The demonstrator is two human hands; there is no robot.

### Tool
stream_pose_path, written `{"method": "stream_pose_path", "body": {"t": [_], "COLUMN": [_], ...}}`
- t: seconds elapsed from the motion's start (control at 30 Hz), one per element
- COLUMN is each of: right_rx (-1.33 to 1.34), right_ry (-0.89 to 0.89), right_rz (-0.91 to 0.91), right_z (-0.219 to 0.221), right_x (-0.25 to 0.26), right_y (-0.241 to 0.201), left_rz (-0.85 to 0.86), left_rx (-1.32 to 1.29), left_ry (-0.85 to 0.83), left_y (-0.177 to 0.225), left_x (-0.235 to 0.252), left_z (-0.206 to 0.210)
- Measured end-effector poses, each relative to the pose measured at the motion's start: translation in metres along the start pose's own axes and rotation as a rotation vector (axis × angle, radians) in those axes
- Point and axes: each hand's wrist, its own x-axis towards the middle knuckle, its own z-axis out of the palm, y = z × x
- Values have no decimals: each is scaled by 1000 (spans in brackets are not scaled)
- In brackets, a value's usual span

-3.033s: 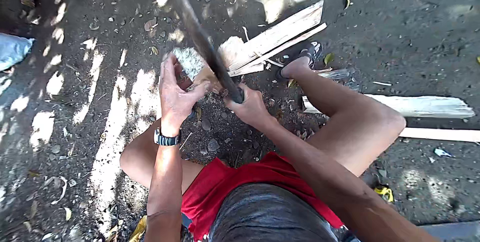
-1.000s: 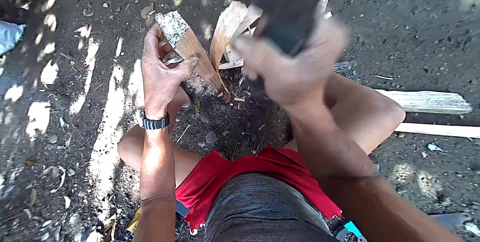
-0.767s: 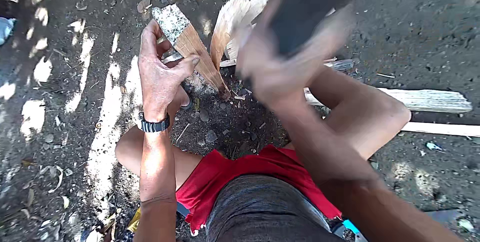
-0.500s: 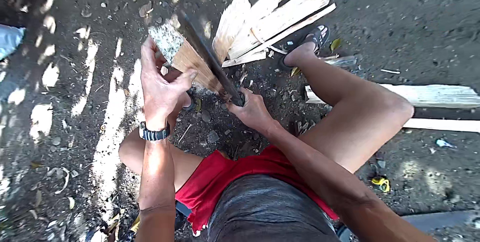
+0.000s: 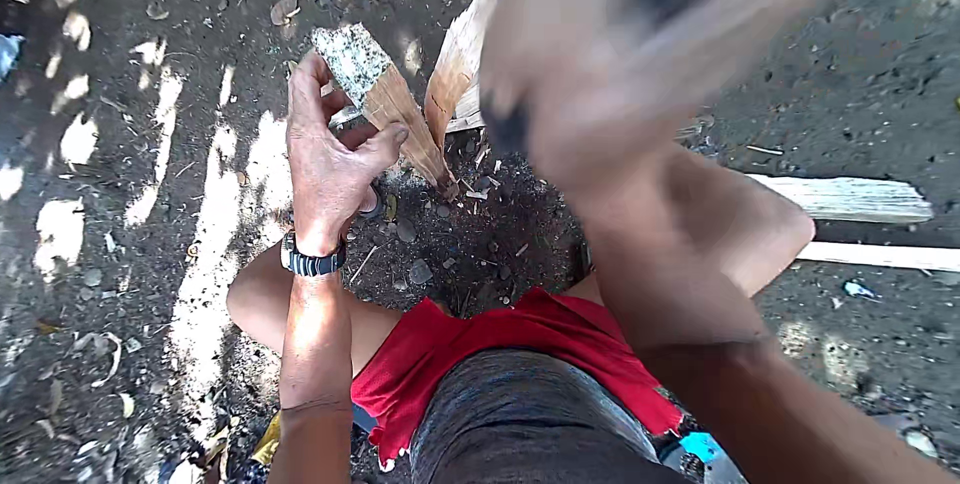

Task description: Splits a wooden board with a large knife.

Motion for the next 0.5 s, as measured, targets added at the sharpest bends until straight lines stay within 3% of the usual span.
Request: {"method": "stream_pose_path", "body": {"t": [0.1,0.17,0.2,0.3,0.4,0.43,0.5], "right_rx": [-315,-363,-354,-223,232,275,90], "right_ry": [-328,-501,-541,-542,-385,-366,-412], "right_rz": [530,877,963,1068,1257,1271,1207], "right_z": [-11,-19,-22,-27,-31,-31,-31], "right_x": [-144,-189,-193,-189,-189,-189,-187], "right_y": [114,150,154,141,134,134,127], "left_rz": [-16,-23,-10,42,155,165,130], "left_rx": [83,156,157,123,2,-11,9], "left_ry": [21,-19,-45,-39,-15,-14,5], "left_y": [1,5,4,1,-11,-12,-9], "left_x": [-5,-20,-25,-37,-34,-31,-32], "left_z": [-6,-15,-18,-17,-19,-19,-15]}}
